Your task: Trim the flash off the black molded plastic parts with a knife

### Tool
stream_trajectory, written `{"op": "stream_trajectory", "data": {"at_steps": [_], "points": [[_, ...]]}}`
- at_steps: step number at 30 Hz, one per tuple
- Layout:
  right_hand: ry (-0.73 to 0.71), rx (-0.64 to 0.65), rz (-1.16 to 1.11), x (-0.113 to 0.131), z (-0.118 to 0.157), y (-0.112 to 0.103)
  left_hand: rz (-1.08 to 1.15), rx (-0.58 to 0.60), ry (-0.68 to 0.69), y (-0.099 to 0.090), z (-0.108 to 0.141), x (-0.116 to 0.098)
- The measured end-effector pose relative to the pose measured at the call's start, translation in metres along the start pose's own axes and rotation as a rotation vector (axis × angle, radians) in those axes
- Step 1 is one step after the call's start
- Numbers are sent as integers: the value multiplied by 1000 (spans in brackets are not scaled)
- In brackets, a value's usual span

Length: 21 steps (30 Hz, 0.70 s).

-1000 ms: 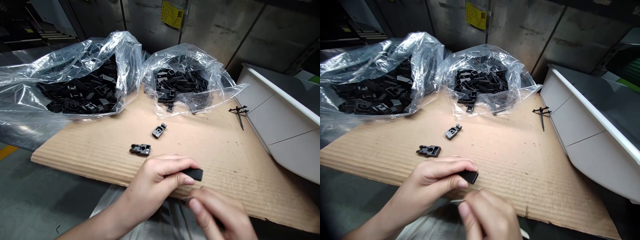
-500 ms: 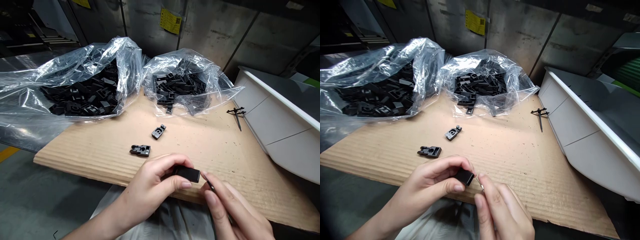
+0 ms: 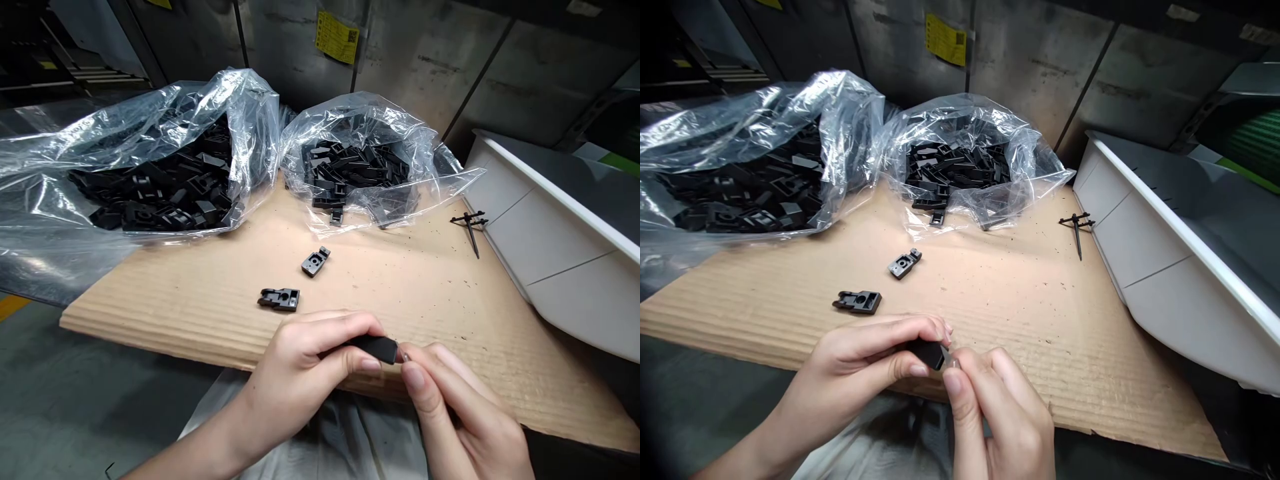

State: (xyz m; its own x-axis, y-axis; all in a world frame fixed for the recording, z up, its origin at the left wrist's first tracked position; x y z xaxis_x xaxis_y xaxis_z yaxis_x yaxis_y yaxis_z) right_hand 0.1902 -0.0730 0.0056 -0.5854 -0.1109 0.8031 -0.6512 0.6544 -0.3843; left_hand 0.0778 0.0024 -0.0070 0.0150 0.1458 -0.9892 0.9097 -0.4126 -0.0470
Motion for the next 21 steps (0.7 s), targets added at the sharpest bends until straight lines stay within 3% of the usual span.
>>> {"op": "stream_trajectory", "data": {"at_steps": [7,12,14,18,21], "points": [[-39,68,16,-3,-6,-5,22,19,-24,2,1,2],[108,-112,-60,-9,-1,-12,20,33,-47,1,0,1],[125,-128,-74,-8,1,-11,10,25,-87,-1,0,2],[50,-151,-29,1,1,-10,86,50,-193,-1,1,4],[-129,-194,120,13,5,-5,168,70,-241,3,2,7]]}}
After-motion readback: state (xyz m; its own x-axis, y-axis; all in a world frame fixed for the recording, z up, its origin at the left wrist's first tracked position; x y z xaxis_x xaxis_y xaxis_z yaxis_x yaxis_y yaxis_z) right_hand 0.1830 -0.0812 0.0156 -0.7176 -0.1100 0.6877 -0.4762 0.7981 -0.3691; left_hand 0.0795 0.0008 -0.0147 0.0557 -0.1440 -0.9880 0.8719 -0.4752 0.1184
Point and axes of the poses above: each hand's wrist, its own z-axis away from the middle knuckle, its own y-axis out of the palm, x = y × z, the point moved 7 cm from there along -z, towards the middle knuckle, and after that the axes turned 14 degrees about -x, right-handed, at the moved point
